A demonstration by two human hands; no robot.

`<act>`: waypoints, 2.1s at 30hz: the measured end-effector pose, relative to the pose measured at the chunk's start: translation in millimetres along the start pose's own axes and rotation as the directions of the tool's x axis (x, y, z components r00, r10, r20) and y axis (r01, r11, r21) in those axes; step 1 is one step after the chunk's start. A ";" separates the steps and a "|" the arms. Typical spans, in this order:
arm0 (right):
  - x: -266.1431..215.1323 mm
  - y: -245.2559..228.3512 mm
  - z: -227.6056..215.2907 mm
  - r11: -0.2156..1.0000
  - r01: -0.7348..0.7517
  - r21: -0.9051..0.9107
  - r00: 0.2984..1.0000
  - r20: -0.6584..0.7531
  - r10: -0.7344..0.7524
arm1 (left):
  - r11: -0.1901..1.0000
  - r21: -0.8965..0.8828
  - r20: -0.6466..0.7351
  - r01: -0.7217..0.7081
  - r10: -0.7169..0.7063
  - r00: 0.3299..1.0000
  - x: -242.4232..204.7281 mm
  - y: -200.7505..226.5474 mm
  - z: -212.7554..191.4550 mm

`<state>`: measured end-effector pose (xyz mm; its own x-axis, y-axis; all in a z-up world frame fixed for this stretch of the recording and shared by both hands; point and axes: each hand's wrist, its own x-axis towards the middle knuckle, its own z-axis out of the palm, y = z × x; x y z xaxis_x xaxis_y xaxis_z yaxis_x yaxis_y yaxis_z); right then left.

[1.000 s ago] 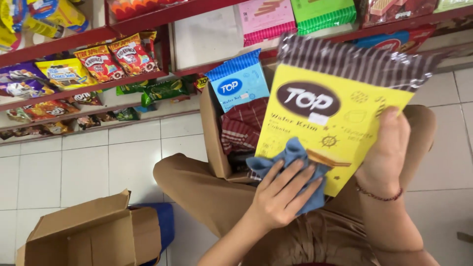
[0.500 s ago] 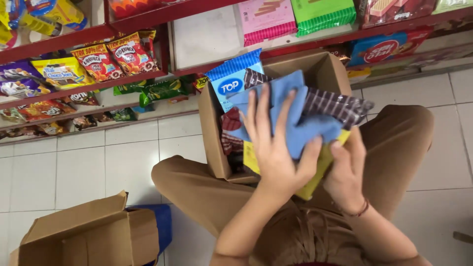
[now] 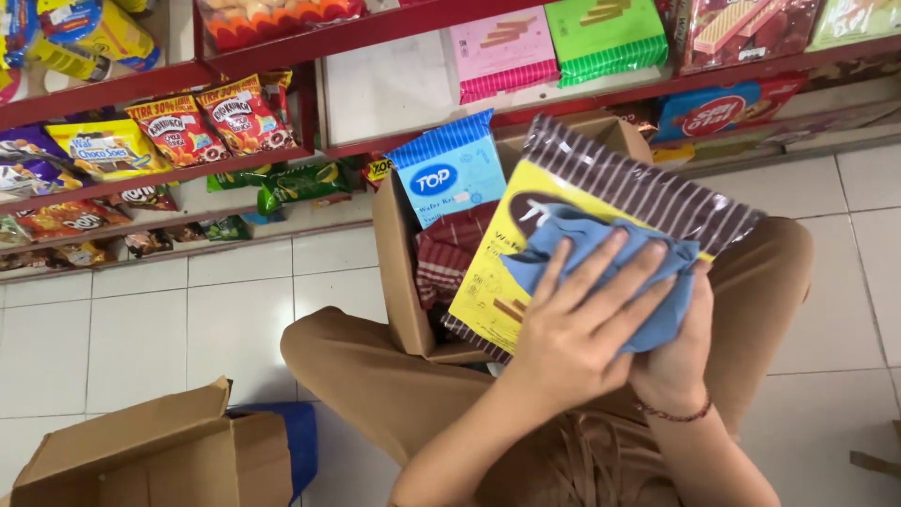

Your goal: Cleaning and organizing various snack packages into a box and onto shelves in a grocery store.

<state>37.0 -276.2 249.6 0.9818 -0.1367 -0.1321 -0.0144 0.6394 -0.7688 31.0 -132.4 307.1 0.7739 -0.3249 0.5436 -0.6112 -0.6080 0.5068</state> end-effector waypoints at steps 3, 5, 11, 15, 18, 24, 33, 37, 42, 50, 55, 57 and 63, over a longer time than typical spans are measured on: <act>3.2 -23.5 14.3 0.995 -0.090 0.036 0.994 -0.063 0.093 | 0.999 0.039 0.065 -0.028 0.025 0.998 -10.2 10.4 5.3; 6.6 -26.3 6.6 0.998 -0.064 0.009 0.995 -0.073 0.064 | 0.998 0.049 0.075 -0.050 0.046 0.996 -18.0 11.8 6.0; 23.0 -43.5 5.1 0.955 0.287 -0.070 0.956 -0.041 -0.291 | 0.995 0.047 0.077 -0.087 0.084 0.994 -62.1 -4.4 16.2; 37.9 -35.2 -29.7 0.917 0.387 0.092 0.921 0.014 -0.390 | 0.997 -0.055 0.014 0.056 -0.055 0.998 -90.6 -33.5 38.3; 50.9 -36.8 -42.1 0.884 0.466 -0.036 0.884 0.061 -0.463 | 0.861 -0.326 -0.054 0.390 -0.429 0.902 -112.7 -52.2 71.7; 61.2 -42.3 -54.5 0.939 0.343 -0.041 0.936 0.102 -0.337 | -0.306 -0.925 0.380 0.225 -0.745 0.548 -113.5 -47.7 102.7; 62.1 -15.0 -42.0 0.997 0.071 0.020 0.992 0.099 -0.073 | 0.636 -0.739 -0.197 0.220 -0.517 0.833 -75.3 10.1 74.2; 45.5 -54.4 -2.6 0.995 0.096 0.008 0.984 0.149 -0.096 | 0.943 -0.330 -0.292 0.052 -0.154 0.944 -61.3 -10.3 49.0; 37.7 -50.5 -41.2 0.999 0.016 -0.052 0.996 0.088 -0.012 | 0.941 0.257 -0.018 -0.219 0.231 0.973 -59.9 -13.7 14.2; 36.7 -28.7 -66.1 0.997 0.011 -0.082 0.972 0.234 0.009 | 0.946 -0.318 -0.208 0.057 -0.129 0.970 -74.8 -69.9 1.2; 27.5 -6.5 -65.8 0.987 0.068 -0.143 0.945 0.327 -0.017 | 0.834 -0.527 -0.300 0.164 -0.363 0.882 10.5 -30.9 -35.5; 20.5 -11.5 -47.6 0.979 0.092 -0.184 0.945 0.325 -0.028 | 0.871 -0.393 -0.251 0.296 -0.411 0.876 -0.1 -36.5 -21.0; 18.9 -12.1 -50.3 0.951 0.212 -0.226 0.958 0.239 -0.157 | 0.866 -0.399 -0.148 0.300 -0.384 0.911 -24.7 -44.2 -14.5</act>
<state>46.2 -324.6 224.9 0.9883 -0.0503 0.1439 0.1519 0.4074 -0.9005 36.4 -87.0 281.0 0.9154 0.0450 0.3999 -0.3633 -0.3347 0.8694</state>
